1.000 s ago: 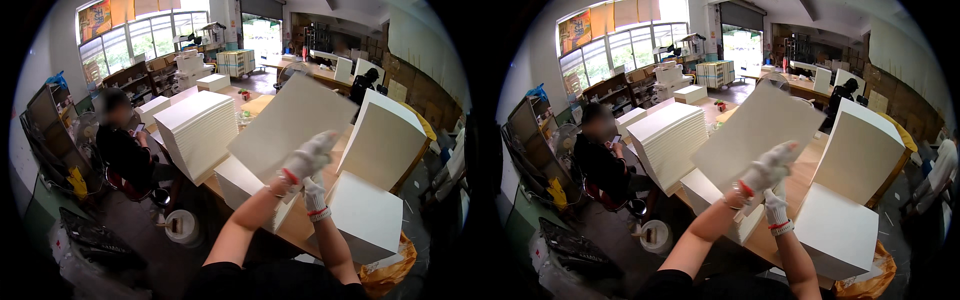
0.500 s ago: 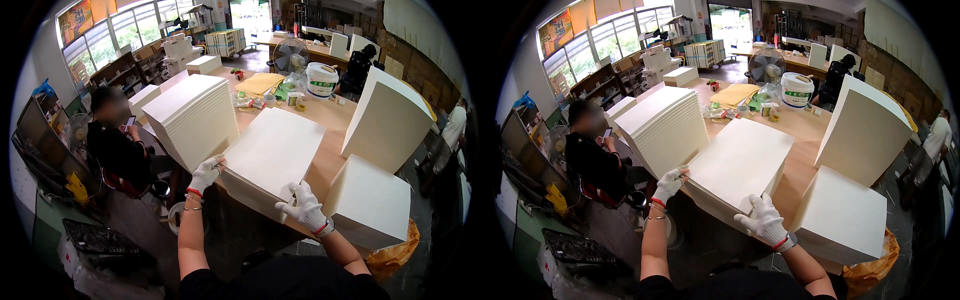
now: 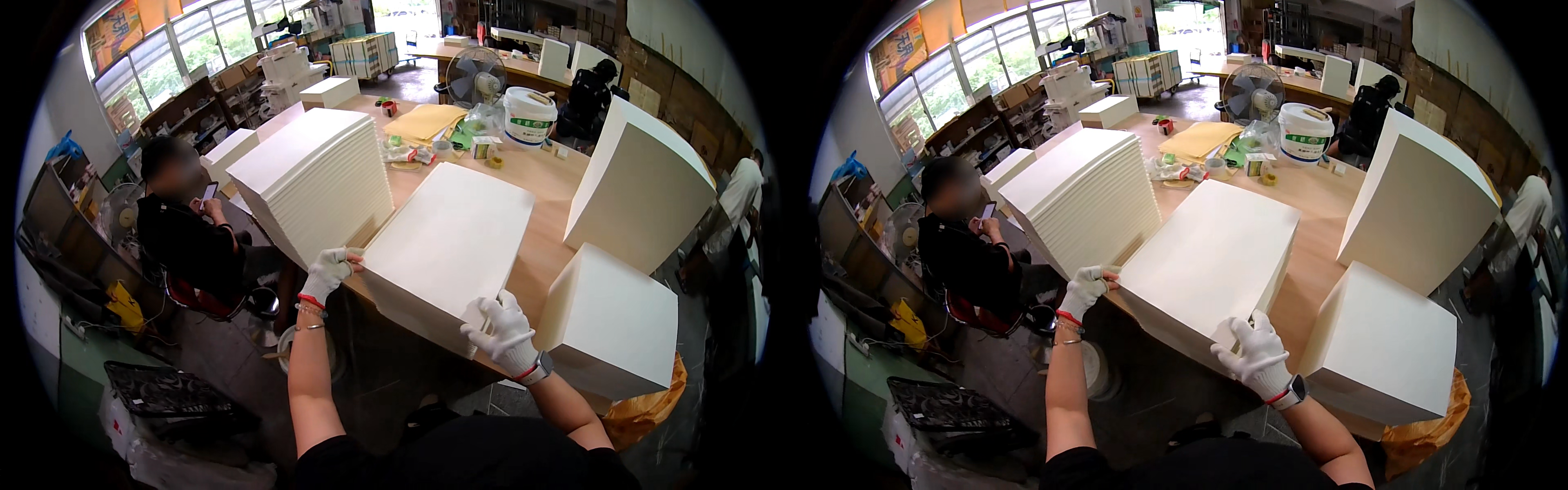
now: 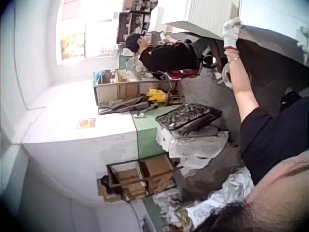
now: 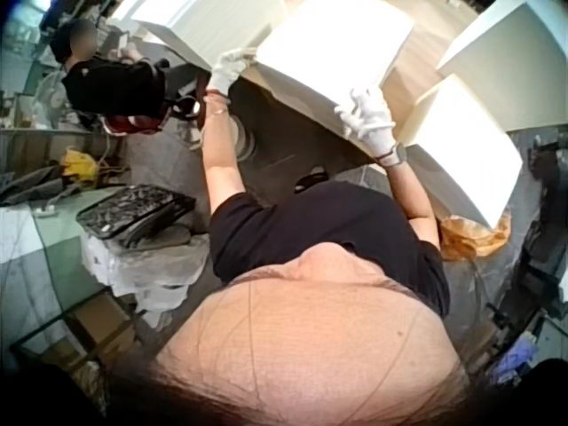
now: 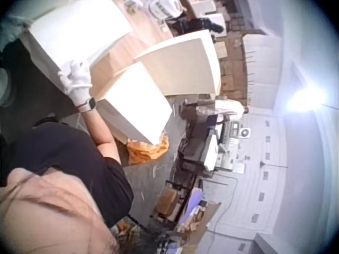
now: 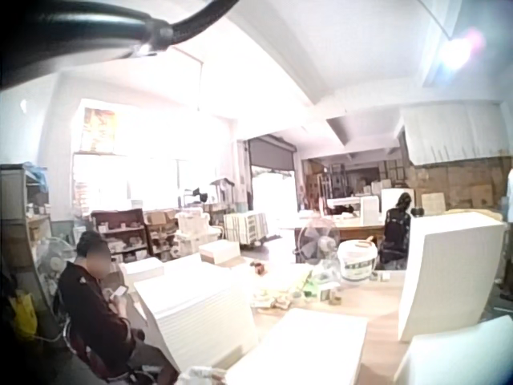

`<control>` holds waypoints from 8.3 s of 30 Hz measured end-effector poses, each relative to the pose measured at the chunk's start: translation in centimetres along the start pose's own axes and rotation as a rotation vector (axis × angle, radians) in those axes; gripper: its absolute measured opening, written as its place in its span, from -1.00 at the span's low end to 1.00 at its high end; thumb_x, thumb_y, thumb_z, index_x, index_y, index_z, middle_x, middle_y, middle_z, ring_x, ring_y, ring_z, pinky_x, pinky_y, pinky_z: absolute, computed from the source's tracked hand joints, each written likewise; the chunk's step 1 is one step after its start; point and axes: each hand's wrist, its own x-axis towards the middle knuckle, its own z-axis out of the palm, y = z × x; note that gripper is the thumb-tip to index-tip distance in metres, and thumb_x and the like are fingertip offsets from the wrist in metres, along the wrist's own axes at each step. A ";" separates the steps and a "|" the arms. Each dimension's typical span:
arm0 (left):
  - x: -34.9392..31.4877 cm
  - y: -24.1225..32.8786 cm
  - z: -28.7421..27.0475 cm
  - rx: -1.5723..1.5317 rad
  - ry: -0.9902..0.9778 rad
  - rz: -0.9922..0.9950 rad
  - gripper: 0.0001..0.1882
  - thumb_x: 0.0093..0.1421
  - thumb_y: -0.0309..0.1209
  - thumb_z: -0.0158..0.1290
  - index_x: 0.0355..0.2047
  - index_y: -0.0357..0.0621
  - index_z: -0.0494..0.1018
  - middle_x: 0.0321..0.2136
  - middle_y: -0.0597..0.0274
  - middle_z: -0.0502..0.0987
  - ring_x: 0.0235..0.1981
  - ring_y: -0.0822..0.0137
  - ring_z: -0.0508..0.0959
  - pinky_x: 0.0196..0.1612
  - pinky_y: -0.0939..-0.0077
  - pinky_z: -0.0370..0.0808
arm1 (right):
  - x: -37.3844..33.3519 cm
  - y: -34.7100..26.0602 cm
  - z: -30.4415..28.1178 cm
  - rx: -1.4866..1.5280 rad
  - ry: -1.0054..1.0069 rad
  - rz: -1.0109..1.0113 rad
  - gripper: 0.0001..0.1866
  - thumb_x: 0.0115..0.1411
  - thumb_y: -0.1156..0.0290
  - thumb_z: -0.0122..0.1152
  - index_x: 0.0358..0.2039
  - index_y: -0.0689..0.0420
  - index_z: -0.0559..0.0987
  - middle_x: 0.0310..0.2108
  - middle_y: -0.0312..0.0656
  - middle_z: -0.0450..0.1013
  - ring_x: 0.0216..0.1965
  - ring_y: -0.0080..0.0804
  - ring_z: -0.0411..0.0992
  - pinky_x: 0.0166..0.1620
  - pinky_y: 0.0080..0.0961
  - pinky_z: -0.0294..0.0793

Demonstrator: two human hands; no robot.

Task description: The person picks up individual white paper sheets from a stack on a table and places them onto a separate stack. The person wears white gloves and handles the paper one sheet at a time, repeating this action throughout the video.

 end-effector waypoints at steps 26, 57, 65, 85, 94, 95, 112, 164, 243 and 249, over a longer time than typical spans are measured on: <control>-4.1 16.0 23.4 0.083 -0.325 0.923 -0.63 0.07 -0.65 0.18 -0.09 -0.17 0.48 -0.10 0.10 0.55 -0.05 0.20 0.56 -0.10 0.38 0.56 | -30.4 23.0 -18.6 -0.673 0.567 0.598 -0.64 0.38 0.36 -0.05 0.12 0.24 0.43 0.10 0.00 0.42 0.12 -0.06 0.37 0.17 -0.23 0.34; -10.0 17.5 55.9 0.212 -1.235 0.723 -0.82 0.06 -0.54 0.23 -0.42 -0.21 0.40 -0.17 0.12 0.55 -0.32 0.35 0.52 -0.28 0.49 0.48 | -26.8 17.9 -25.2 -0.791 0.801 0.233 -0.69 0.01 0.49 0.20 -0.17 0.22 0.54 -0.54 -0.21 0.28 -0.52 -0.30 0.33 -0.46 -0.36 0.32; -10.9 18.3 55.7 0.337 -1.131 0.831 -0.64 0.01 -0.44 0.33 -0.20 -0.24 0.48 -0.12 0.04 0.54 -0.26 0.25 0.56 -0.21 0.44 0.51 | -26.6 17.3 -25.5 -0.583 0.874 0.307 -0.80 0.08 0.46 0.20 -0.25 0.20 0.55 -0.57 -0.21 0.28 -0.53 -0.27 0.32 -0.44 -0.35 0.30; -10.0 17.5 56.0 0.384 -1.104 1.153 -0.46 -0.06 -0.51 0.33 -0.01 0.01 0.51 0.16 -0.14 0.37 -0.09 -0.02 0.59 -0.13 0.35 0.56 | -25.9 17.2 -25.5 -0.381 0.958 0.290 -0.88 0.14 0.45 0.20 -0.30 0.16 0.58 -0.56 -0.21 0.30 -0.50 -0.24 0.34 -0.39 -0.32 0.34; -10.3 17.9 56.5 0.270 -1.156 1.007 -0.50 -0.02 -0.48 0.33 -0.02 -0.06 0.52 0.18 -0.14 0.36 -0.02 0.00 0.56 -0.07 0.33 0.52 | -26.2 17.6 -24.9 -0.585 0.942 0.258 -0.86 0.15 0.43 0.20 -0.28 0.16 0.59 -0.55 -0.20 0.31 -0.49 -0.23 0.34 -0.37 -0.31 0.34; -10.6 18.2 56.4 0.276 -1.147 1.018 -0.49 -0.03 -0.51 0.32 -0.01 -0.05 0.51 0.18 -0.14 0.35 -0.06 0.00 0.58 -0.09 0.34 0.54 | -26.2 17.4 -25.0 -0.481 0.954 0.309 -0.87 0.16 0.42 0.19 -0.28 0.16 0.59 -0.55 -0.20 0.32 -0.48 -0.22 0.34 -0.37 -0.31 0.35; -10.7 17.9 56.4 0.288 -1.083 1.101 -0.51 -0.03 -0.55 0.29 -0.05 -0.05 0.49 0.17 -0.11 0.36 -0.09 -0.03 0.58 -0.10 0.32 0.55 | -25.8 16.7 -25.1 -0.200 1.054 0.369 -0.83 0.21 0.36 0.24 -0.44 0.17 0.51 -0.55 -0.18 0.32 -0.48 -0.21 0.33 -0.36 -0.28 0.35; -9.8 17.9 57.1 0.323 -1.135 1.277 -0.54 -0.02 -0.62 0.22 -0.05 -0.08 0.49 0.23 -0.23 0.25 -0.16 0.04 0.62 -0.11 0.34 0.57 | -26.0 17.5 -24.5 -0.355 1.086 0.255 -0.92 0.19 0.45 0.23 -0.38 0.18 0.54 -0.51 -0.19 0.33 -0.45 -0.23 0.35 -0.36 -0.29 0.36; -1.0 22.9 32.3 -0.681 0.108 0.661 -0.53 0.17 -0.69 0.02 0.12 -0.20 0.36 -0.14 0.36 0.51 -0.24 0.57 0.47 -0.15 0.62 0.45 | -13.8 6.6 -3.4 -0.605 0.324 0.044 -0.35 -0.08 0.23 0.38 0.06 0.08 0.43 0.01 -0.17 0.36 0.08 -0.12 0.32 0.24 0.11 0.13; 1.8 29.0 29.2 -0.620 0.171 0.788 -0.47 0.20 -0.70 -0.01 0.20 -0.20 0.31 -0.09 0.29 0.52 -0.16 0.53 0.49 -0.19 0.62 0.48 | -13.3 5.5 -5.2 -0.479 0.220 0.106 -0.37 -0.04 0.19 0.36 0.06 0.10 0.42 0.01 -0.18 0.36 0.11 -0.15 0.29 0.22 0.10 0.13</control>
